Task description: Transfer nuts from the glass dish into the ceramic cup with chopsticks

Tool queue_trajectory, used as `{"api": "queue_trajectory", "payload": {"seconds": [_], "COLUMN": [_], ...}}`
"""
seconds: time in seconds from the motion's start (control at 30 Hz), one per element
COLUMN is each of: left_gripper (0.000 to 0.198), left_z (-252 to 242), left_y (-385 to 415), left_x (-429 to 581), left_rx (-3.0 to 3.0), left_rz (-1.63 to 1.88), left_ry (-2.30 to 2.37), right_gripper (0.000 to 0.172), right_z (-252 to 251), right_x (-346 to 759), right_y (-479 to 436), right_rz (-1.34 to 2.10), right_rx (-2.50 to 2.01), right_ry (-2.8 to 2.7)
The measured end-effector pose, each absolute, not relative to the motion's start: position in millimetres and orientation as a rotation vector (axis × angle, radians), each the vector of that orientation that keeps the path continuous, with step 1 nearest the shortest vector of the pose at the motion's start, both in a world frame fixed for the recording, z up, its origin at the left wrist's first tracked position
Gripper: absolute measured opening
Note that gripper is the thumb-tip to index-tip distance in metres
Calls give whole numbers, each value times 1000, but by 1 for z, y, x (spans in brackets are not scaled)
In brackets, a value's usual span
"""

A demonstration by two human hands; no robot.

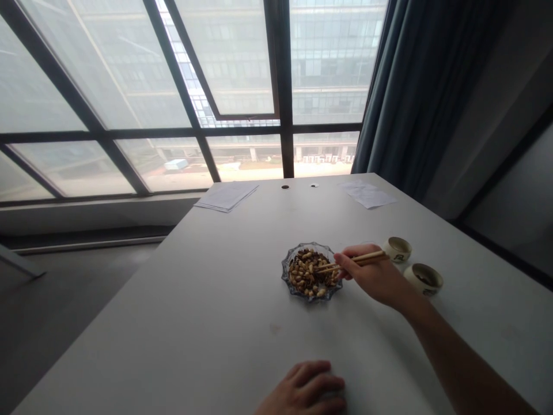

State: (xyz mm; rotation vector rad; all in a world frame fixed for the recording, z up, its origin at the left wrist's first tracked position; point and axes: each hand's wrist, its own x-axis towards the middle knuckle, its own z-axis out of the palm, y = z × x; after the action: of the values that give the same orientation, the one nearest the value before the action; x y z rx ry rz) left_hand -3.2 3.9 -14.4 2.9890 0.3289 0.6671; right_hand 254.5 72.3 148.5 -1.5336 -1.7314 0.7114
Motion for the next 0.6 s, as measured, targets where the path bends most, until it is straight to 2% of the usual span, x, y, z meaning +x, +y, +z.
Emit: {"api": "queue_trajectory", "payload": {"seconds": [0.27, 0.5, 0.6], "left_gripper": [24, 24, 25], "left_z": [-13, -9, -9], "left_y": [4, 3, 4], "left_x": [-3, -3, -3], "left_rx": [2938, 2927, 2921], "left_rz": [648, 642, 643], "left_ry": [340, 334, 328], "right_gripper": [36, 36, 35], "right_z": [143, 156, 152], "right_x": [247, 263, 259], "right_y": [75, 70, 72], "right_rz": [963, 692, 766], "right_rx": [-1486, -1616, -1617], "right_ry": [-1711, -1761, -1815]}}
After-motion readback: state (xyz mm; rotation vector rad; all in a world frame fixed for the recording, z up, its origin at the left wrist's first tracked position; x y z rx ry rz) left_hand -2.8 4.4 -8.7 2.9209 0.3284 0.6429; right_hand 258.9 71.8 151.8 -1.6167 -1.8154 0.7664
